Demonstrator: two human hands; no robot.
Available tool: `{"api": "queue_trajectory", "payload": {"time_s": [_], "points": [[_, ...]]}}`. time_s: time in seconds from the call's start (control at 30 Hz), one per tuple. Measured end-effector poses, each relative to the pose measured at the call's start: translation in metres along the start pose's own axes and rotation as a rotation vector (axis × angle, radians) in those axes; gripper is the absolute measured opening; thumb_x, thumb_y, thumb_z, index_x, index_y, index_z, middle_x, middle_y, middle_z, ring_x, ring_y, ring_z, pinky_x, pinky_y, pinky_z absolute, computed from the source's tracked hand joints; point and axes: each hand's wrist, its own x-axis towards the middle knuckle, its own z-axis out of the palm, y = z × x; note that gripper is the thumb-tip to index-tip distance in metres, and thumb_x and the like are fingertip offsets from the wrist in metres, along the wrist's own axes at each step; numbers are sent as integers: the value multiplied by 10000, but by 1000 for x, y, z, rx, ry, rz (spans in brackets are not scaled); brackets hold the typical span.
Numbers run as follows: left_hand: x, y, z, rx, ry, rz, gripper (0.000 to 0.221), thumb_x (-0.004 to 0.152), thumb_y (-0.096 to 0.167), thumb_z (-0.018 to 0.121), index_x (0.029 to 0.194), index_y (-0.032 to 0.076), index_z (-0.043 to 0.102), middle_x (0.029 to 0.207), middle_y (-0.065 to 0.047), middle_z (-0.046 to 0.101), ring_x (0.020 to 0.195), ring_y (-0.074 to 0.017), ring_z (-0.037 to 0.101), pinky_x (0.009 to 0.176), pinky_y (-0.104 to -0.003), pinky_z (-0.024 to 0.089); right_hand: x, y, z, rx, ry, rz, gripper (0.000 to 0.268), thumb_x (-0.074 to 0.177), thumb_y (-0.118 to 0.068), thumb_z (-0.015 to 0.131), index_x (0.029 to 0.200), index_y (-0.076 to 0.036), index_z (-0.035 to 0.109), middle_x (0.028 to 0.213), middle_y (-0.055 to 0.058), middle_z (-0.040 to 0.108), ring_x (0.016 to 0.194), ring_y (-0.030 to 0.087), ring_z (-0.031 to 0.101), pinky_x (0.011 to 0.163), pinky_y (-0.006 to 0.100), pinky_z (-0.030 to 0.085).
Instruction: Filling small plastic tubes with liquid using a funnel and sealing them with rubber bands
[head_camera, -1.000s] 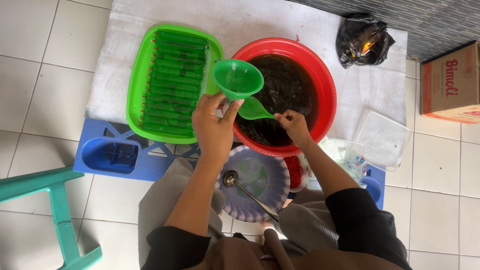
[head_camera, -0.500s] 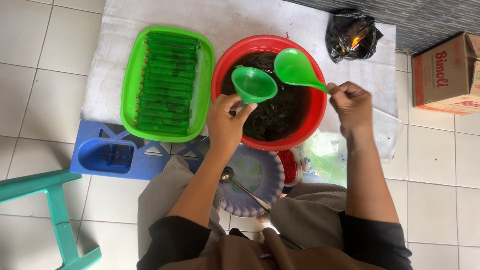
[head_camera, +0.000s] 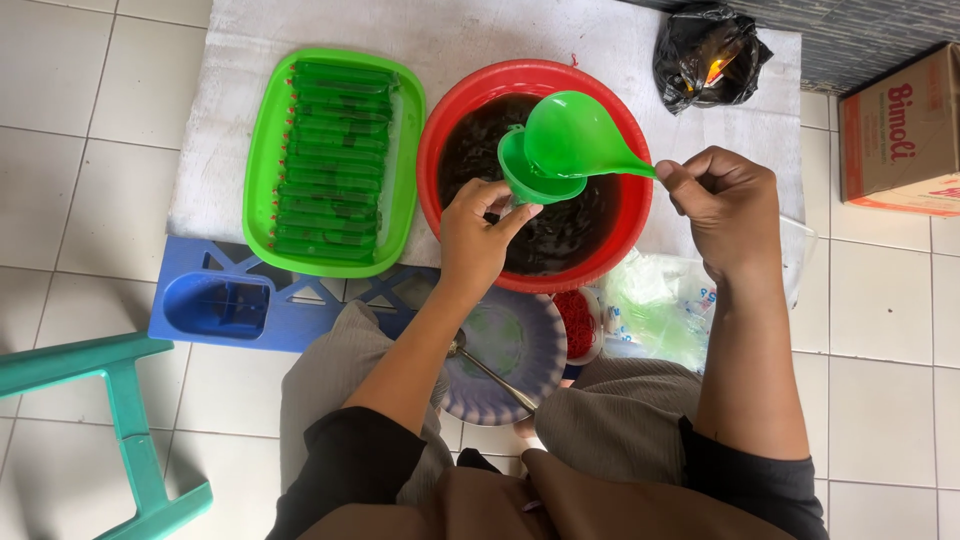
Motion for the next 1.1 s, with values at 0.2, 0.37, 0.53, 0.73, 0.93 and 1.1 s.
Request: {"api": "queue_trajectory", "payload": {"time_s": [0.2,0.37,0.53,0.73,0.93,1.1], "points": [[1,2,-1,-44,-3,61,194,902,179,803,1088,134,774,929,-75,639,908,-272,693,847,-431,570,-16,-26,-1,-78,-44,-95,242,1037,-20,835,860,52,686,617,160,552,609,95,446,518,235,388],[-1,6,-2,-60,-2,94,174,919,162,781,1089,129,772,935,-73,636,922,-273,689,872,-439,568,-29,-56,6,-134,-45,-188,195,1021,-3,861,927,83,712,684,198,621,627,122,516,540,258,419],[2,2,-7,-52,5,143,167,954,159,753,1111,107,768,952,-78,642,928,-276,689,888,-448,562,-39,-86,10,-296,-49,-334,140,980,47,873,957,100,746,740,252,673,605,254,623,518,320,457],[6,0,-14,90,-8,265,123,980,196,694,1073,125,732,1052,-45,674,944,-200,690,781,-363,596,-39,-80,7,-728,-17,-787,222,1046,-241,878,959,-92,739,850,41,691,748,251,563,729,398,338],[9,2,-21,132,40,325,113,997,206,677,1033,111,725,1002,-57,666,889,-203,678,701,-355,547,-12,-25,19,-825,321,-943,209,1104,-295,790,1014,-111,751,833,35,568,786,239,450,791,399,266],[11,3,-26,35,59,271,159,1041,228,649,1120,120,735,939,-31,582,922,-229,646,907,-461,519,28,91,52,-1102,170,-642,382,750,-246,932,999,-104,678,838,56,614,792,265,607,785,424,428]]}}
